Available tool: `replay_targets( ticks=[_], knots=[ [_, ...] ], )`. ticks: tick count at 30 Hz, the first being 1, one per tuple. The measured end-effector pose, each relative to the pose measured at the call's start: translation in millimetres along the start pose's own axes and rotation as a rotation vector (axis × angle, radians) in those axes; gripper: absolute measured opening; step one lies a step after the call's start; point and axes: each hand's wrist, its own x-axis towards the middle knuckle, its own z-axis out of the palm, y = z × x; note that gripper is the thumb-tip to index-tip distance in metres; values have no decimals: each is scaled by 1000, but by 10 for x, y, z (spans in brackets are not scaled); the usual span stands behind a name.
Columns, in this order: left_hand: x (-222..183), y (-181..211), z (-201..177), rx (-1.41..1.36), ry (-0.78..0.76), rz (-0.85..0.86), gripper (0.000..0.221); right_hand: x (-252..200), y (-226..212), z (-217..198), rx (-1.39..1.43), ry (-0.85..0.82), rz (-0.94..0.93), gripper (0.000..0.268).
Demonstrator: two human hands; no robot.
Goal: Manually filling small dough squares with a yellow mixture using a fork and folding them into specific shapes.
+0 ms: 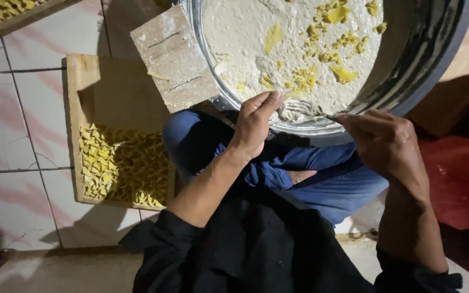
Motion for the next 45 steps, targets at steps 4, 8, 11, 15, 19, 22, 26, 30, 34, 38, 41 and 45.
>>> replay_targets(
  ticks=[4, 8, 11, 15, 19, 22, 26, 30, 34, 38, 41, 45],
  knots=[
    [61, -37, -2, -140, 72, -46, 31, -81, 29, -43, 49, -23, 66, 9],
    [59, -2, -29, -295, 204, -120, 38, -235, 104, 18, 62, 11, 220, 16],
    [63, -3, 74, -197, 272, -70, 44, -232, -116, 219, 280, -60, 294, 20],
    [-28, 179, 243, -247, 356, -156, 75, -235, -60, 597, 372, -65, 368, 19],
    [18, -22, 84, -345, 396, -128, 48, -217, -98, 521, 282, -61, 426, 17],
    [-22, 116, 138, -298, 359, -76, 48, -245, -93, 391, 257, -6, 546, 15],
    [-70, 79, 170, -421, 296, -51, 32, -273, -59, 425, 200, 53, 502, 16],
    [-113, 244, 81, -200, 243, 32, 42, -322, 65, 394, 109, 51, 530, 14],
    [-130, 260, -11, -120, 379, 224, 35, -362, 212, 229, -197, -97, 503, 14],
    [-153, 459, 108, 28, 343, 333, 27, -348, 713, 392, -536, -236, 217, 17],
    [-6, 160, 44, 46, 345, 363, 26, -169, 808, 538, -594, -308, 95, 26],
    [-171, 386, 62, 25, 357, 321, 25, -194, 1106, 752, -583, -349, 75, 27]
  ],
)
